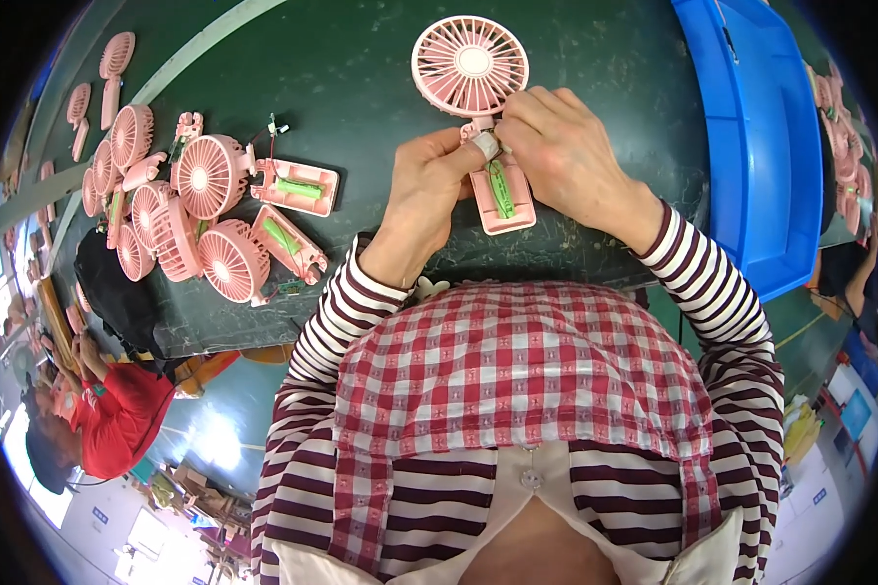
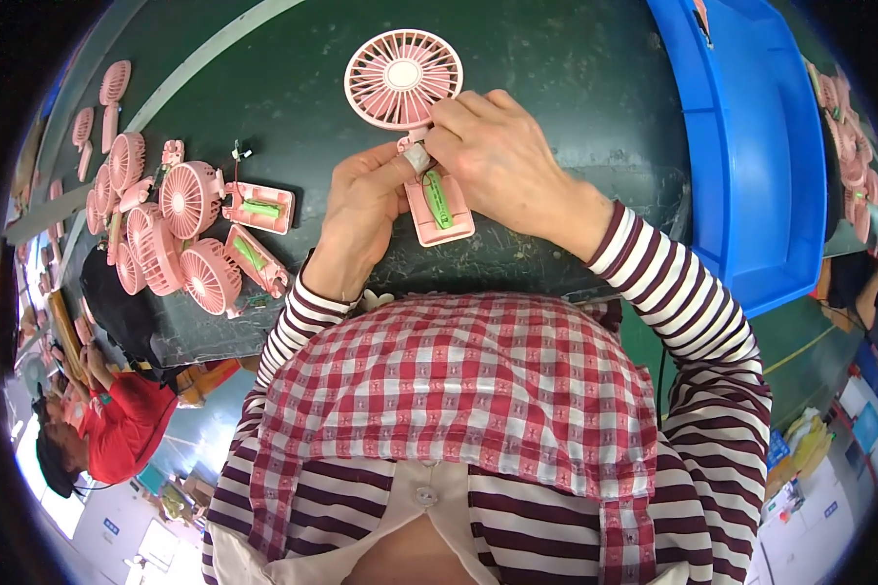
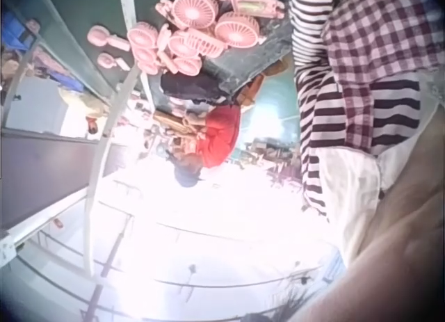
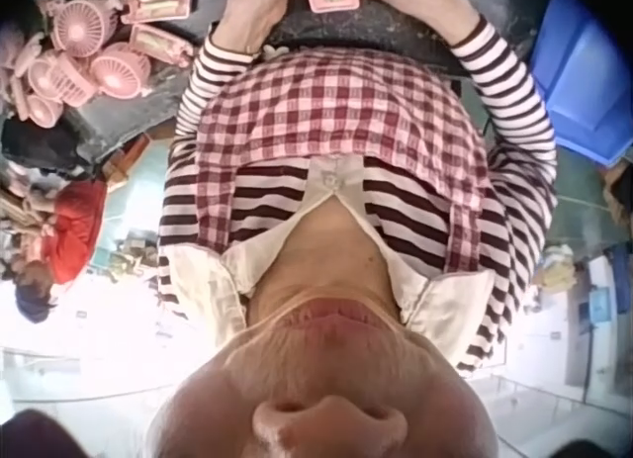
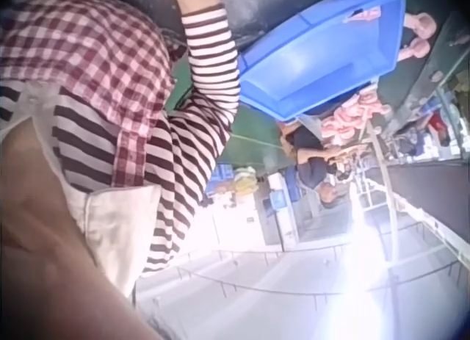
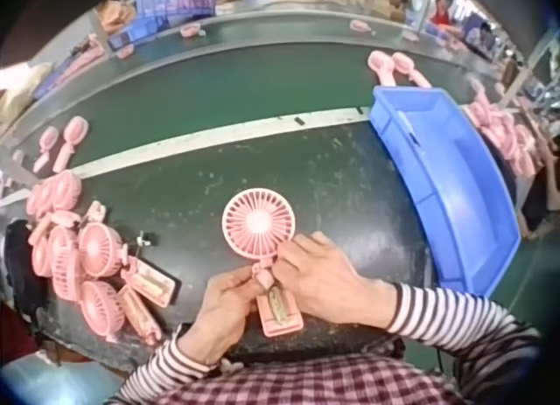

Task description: The person assembles handheld fans by fitting circuit boards and batteries into the handle housings, snapping the casing covers on, and testing the fans before placing them onto the conveyor belt.

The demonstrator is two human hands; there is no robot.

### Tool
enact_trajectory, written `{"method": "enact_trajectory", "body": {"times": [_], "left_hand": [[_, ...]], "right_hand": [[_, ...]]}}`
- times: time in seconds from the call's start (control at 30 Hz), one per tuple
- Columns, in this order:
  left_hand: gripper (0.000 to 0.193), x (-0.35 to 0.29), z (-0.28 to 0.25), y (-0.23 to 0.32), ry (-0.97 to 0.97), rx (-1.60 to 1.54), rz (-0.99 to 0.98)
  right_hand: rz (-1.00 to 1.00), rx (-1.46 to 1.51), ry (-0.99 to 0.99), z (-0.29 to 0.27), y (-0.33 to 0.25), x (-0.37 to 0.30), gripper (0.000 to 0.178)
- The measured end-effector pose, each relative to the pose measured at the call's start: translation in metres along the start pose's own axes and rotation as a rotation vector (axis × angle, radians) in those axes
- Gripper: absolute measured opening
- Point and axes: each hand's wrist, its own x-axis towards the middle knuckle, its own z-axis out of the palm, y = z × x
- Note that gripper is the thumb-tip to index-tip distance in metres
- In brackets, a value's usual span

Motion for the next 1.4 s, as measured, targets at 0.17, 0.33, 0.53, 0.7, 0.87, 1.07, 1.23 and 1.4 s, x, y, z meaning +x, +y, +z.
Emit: {"method": "enact_trajectory", "body": {"times": [0.17, 0.33, 0.53, 0.7, 0.87, 1.07, 1.23, 1.4], "left_hand": [[0.028, 0.004, -0.007, 0.007, -0.017, -0.125, -0.071], [0.033, 0.004, -0.011, 0.012, -0.149, -0.249, -0.11], [0.028, 0.009, -0.014, 0.011, -0.151, -0.113, -0.125], [0.026, 0.012, -0.014, 0.013, -0.159, -0.06, -0.097], [0.025, 0.012, -0.011, 0.013, -0.152, -0.035, -0.052], [0.021, 0.017, -0.006, 0.014, -0.011, -0.12, 0.228], [0.021, 0.021, -0.005, 0.017, -0.002, -0.151, 0.33], [0.02, 0.019, -0.003, 0.015, 0.048, -0.177, 0.372]], "right_hand": [[-0.015, 0.047, -0.027, -0.003, 0.002, 0.005, 0.016], [-0.023, 0.065, -0.024, -0.006, 0.001, 0.004, 0.014], [-0.015, 0.081, -0.047, -0.012, 0.0, 0.004, 0.013], [-0.005, 0.075, -0.035, -0.014, 0.002, 0.007, 0.014], [-0.001, 0.068, 0.006, -0.011, 0.001, 0.008, 0.015], [0.257, 0.261, 0.284, -0.004, -0.006, 0.006, 0.02], [0.444, 0.429, 0.34, 0.007, -0.018, 0.008, 0.025], [0.467, 0.299, 0.38, 0.019, -0.021, 0.018, 0.03]]}}
